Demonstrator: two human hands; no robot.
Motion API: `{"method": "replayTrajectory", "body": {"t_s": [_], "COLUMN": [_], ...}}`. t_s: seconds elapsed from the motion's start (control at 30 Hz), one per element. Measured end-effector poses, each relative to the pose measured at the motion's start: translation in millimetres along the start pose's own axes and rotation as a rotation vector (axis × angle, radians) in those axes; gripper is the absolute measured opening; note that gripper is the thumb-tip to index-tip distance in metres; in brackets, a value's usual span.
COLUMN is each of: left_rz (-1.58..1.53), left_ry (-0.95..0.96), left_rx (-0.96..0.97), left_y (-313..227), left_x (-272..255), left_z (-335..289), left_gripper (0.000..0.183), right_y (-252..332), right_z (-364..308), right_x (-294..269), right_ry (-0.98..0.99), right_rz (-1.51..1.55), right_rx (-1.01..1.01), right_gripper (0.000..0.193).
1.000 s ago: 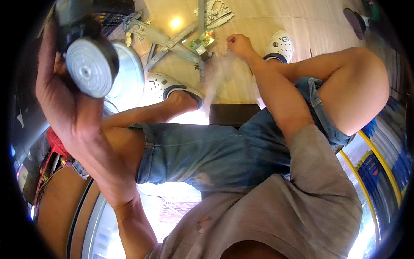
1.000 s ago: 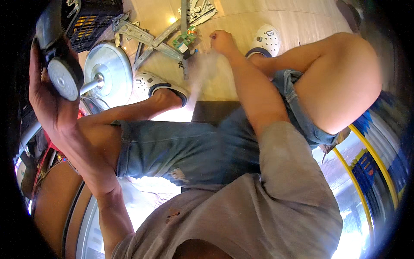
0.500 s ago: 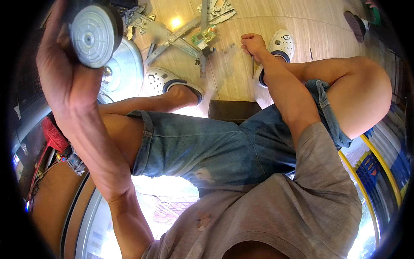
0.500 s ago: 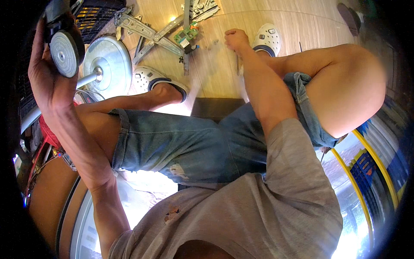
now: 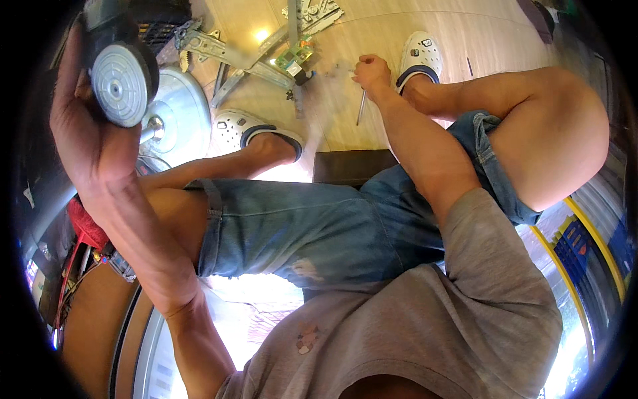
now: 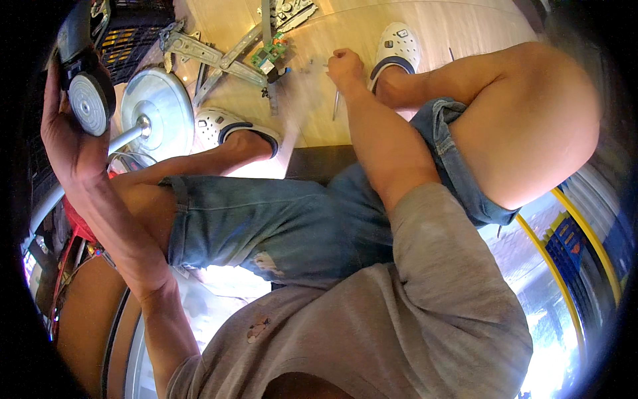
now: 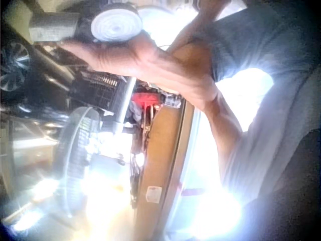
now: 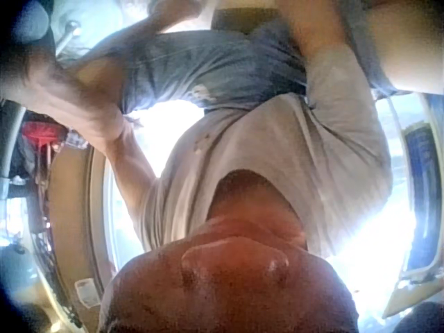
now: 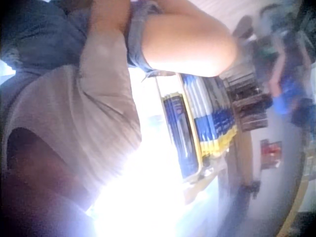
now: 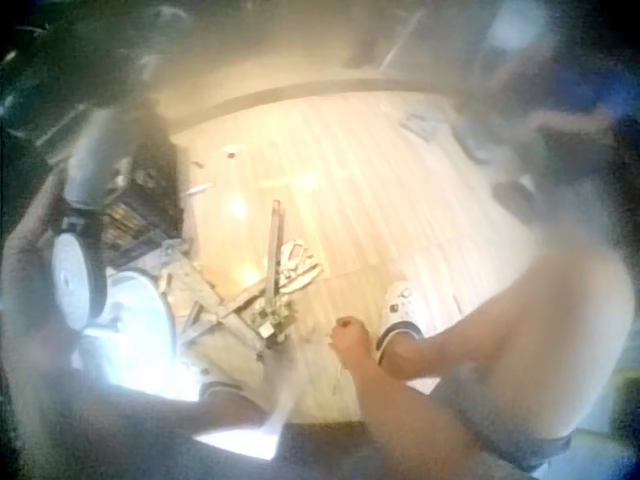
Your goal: The person disassembles and repairs a car power window motor by hand and with a screwdriver. The person removes the outer casing, inspects the internal armature and gears, and then uses a screwdriver to reassemble the components.
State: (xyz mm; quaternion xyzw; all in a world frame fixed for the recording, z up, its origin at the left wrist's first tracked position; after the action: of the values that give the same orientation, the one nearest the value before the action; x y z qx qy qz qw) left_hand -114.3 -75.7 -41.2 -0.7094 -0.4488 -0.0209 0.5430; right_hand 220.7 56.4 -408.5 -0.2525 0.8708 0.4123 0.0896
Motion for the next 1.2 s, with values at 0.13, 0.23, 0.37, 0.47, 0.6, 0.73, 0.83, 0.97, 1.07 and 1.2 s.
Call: {"method": "replayTrajectory", "body": {"t_s": [0.13,0.23,0.37,0.47,0.6,0.73,0.83,0.97,1.07,1.2], "left_rz": [-0.023,0.002,-0.003,-0.03,-0.046,-0.057,-0.073,-0.104,-0.09,-0.028], "left_ry": [0.054,0.113,0.275,0.419,0.456,0.447,0.434,0.398,0.433,0.348], "left_rx": [-0.021,-0.048,-0.076,-0.074,-0.059,-0.056,-0.051,-0.05,-0.043,-0.049], "left_y": [-5,-14,-19,-23,-31,-35,-39,-37,-29,-23], "left_x": [-10,-17,-14,-11,-12,-16,-20,-25,-21,-20], "left_z": [1,4,7,9,5,6,5,4,4,3], "left_gripper": [0.034,0.039,0.039,0.038,0.038,0.039,0.039,0.04,0.039,0.039], "right_y": [6,0,-32,-40,-24,-33,-40,-34,-47,-41], "right_z": [-26,-45,-60,-60,-61,-57,-56,-51,-40,-49], "right_x": [-3,-9,-16,-21,-18,-14,-12,4,11,19], "right_ry": [-0.015,-0.2,-0.255,-0.322,-0.247,-0.261,-0.289,-0.2,-0.201,-0.243], "right_rz": [0.08,0.141,0.099,0.139,0.189,0.132,0.058,-0.052,-0.195,-0.427], "right_rx": [0.168,0.285,0.278,0.357,0.277,0.25,0.278,0.142,0.049,-0.093], "right_gripper": [0.022,0.023,0.024,0.023,0.02,0.019,0.018,0.018,0.019,0.021]}}
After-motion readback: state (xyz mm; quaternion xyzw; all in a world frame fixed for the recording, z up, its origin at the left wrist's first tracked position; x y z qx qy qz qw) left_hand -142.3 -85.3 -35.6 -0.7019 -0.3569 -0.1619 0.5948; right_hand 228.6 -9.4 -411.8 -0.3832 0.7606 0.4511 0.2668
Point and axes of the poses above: each hand's wrist, its own z-axis towards the middle knuckle, its own x-axis out of the palm, y = z × x, the point moved 2 cm from there along z, towards the middle knuckle, and after that the axes turned 3 degrees about z, right-handed, at the moved point
